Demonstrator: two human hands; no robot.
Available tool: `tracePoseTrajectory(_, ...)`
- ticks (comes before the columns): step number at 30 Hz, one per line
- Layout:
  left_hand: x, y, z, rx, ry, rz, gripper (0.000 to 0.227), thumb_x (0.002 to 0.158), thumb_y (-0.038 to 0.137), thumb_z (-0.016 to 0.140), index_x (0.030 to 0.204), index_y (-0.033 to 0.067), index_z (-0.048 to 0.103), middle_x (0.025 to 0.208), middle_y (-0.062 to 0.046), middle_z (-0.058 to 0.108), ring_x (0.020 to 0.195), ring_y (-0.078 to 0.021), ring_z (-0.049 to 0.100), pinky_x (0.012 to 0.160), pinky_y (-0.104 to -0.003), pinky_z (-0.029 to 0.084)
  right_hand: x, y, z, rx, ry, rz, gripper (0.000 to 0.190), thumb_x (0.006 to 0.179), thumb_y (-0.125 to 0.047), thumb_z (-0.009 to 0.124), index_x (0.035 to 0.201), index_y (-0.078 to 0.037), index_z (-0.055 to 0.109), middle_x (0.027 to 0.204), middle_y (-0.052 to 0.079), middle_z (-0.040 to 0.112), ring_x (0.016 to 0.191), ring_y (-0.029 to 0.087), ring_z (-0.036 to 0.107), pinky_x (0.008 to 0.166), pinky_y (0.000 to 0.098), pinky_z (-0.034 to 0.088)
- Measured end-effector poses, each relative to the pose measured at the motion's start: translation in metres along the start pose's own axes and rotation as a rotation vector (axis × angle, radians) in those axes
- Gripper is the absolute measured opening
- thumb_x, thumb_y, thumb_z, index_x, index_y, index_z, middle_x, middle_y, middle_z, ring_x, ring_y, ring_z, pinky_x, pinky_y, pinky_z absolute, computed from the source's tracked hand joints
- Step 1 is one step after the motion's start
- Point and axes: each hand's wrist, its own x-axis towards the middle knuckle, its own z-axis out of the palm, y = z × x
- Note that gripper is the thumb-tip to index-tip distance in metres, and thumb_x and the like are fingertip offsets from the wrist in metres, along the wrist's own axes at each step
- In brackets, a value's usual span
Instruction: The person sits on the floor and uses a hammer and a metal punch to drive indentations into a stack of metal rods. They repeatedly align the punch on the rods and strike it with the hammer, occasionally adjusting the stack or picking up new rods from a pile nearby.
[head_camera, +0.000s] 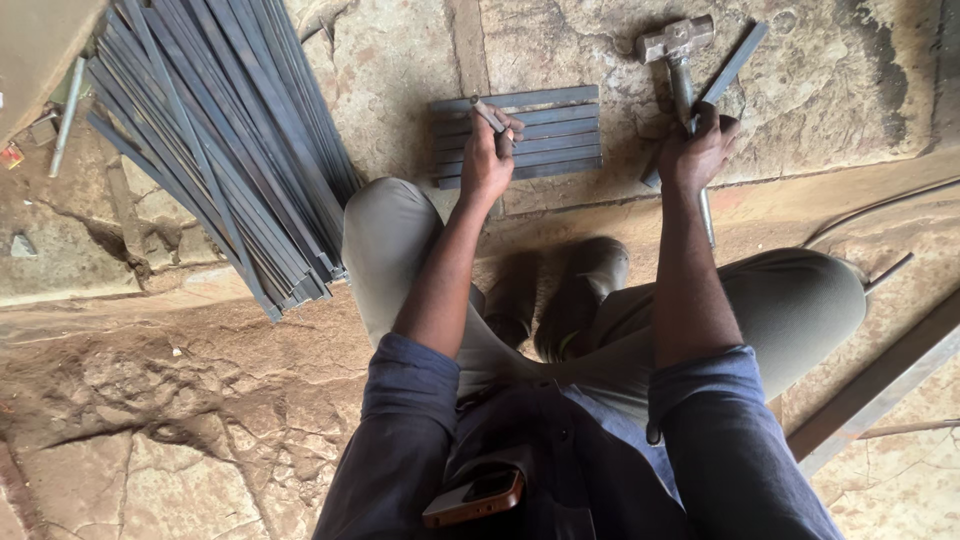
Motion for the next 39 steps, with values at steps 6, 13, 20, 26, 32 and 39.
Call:
tracePoseTrajectory(6, 0.001, -0.008, 0.000, -0.101, 0.005, 0.028, 0.024, 0.102, -0.011, 0.047, 0.117, 0.0073, 0.041, 0.105, -0.012, 0.069, 0.087, -0.0211, 0.074, 0.073, -0.034, 0.060, -0.003, -0.005, -0.003, 0.013, 0.027, -0.033, 0.030, 0.085, -0.017, 0.085, 0.113, -0.021, 0.074, 0.128, 0.011, 0.052, 0.121, 0.037, 0.052, 0.096, 0.0625, 0.047)
tracePoseTrajectory(13, 0.001, -0.011, 0.001, -0.113, 0.014, 0.033, 0.025, 0.102, -0.010, 0.047, 0.119, 0.0072, 0.040, 0.105, -0.012, 0.070, 0.086, -0.0189, 0.074, 0.072, -0.033, 0.059, -0.002, -0.004, -0.002, 0.007, 0.021, -0.015, 0.031, 0.085, -0.017, 0.084, 0.114, -0.022, 0.073, 0.125, 0.009, 0.052, 0.120, 0.035, 0.052, 0.097, 0.0652, 0.044)
tracePoseTrajectory(20, 0.002, -0.015, 0.000, -0.118, 0.010, 0.024, 0.025, 0.102, -0.010, 0.047, 0.119, 0.0068, 0.040, 0.105, -0.012, 0.070, 0.086, -0.0191, 0.074, 0.073, -0.033, 0.060, 0.003, 0.010, 0.009, 0.014, 0.044, -0.083, 0.029, 0.086, -0.013, 0.084, 0.113, -0.020, 0.075, 0.123, 0.013, 0.051, 0.117, 0.033, 0.054, 0.088, 0.0511, 0.055)
tracePoseTrajectory(26, 0.001, -0.003, 0.002, 0.009, 0.036, 0.151, 0.026, 0.100, -0.009, 0.052, 0.119, 0.0065, 0.044, 0.099, -0.011, 0.070, 0.089, -0.0223, 0.076, 0.077, -0.036, 0.064, 0.000, -0.001, 0.003, 0.121, -0.035, -0.068, 0.023, 0.093, -0.007, 0.076, 0.115, -0.011, 0.073, 0.106, 0.014, 0.062, 0.077, 0.019, 0.067, 0.054, 0.0282, 0.055)
tracePoseTrajectory(32, -0.005, 0.018, 0.000, 0.181, 0.026, 0.230, 0.025, 0.097, -0.005, 0.059, 0.118, 0.0061, 0.051, 0.101, -0.011, 0.076, 0.095, -0.0296, 0.078, 0.079, -0.040, 0.063, -0.033, -0.042, -0.052, 0.478, -0.256, 0.056, 0.011, 0.095, -0.010, 0.067, 0.103, -0.005, 0.072, 0.084, 0.003, 0.072, 0.061, 0.009, 0.063, 0.048, 0.0256, 0.050)
tracePoseTrajectory(39, -0.007, 0.012, 0.004, 0.426, -0.010, 0.314, 0.035, 0.096, -0.001, 0.063, 0.128, 0.0107, 0.057, 0.105, -0.014, 0.076, 0.095, -0.0370, 0.074, 0.080, -0.047, 0.059, -0.093, -0.100, -0.110, 1.122, -0.345, -0.271, 0.023, 0.107, -0.029, 0.067, 0.100, -0.009, 0.059, 0.078, 0.001, 0.058, 0.059, 0.010, 0.053, 0.049, 0.0283, 0.045)
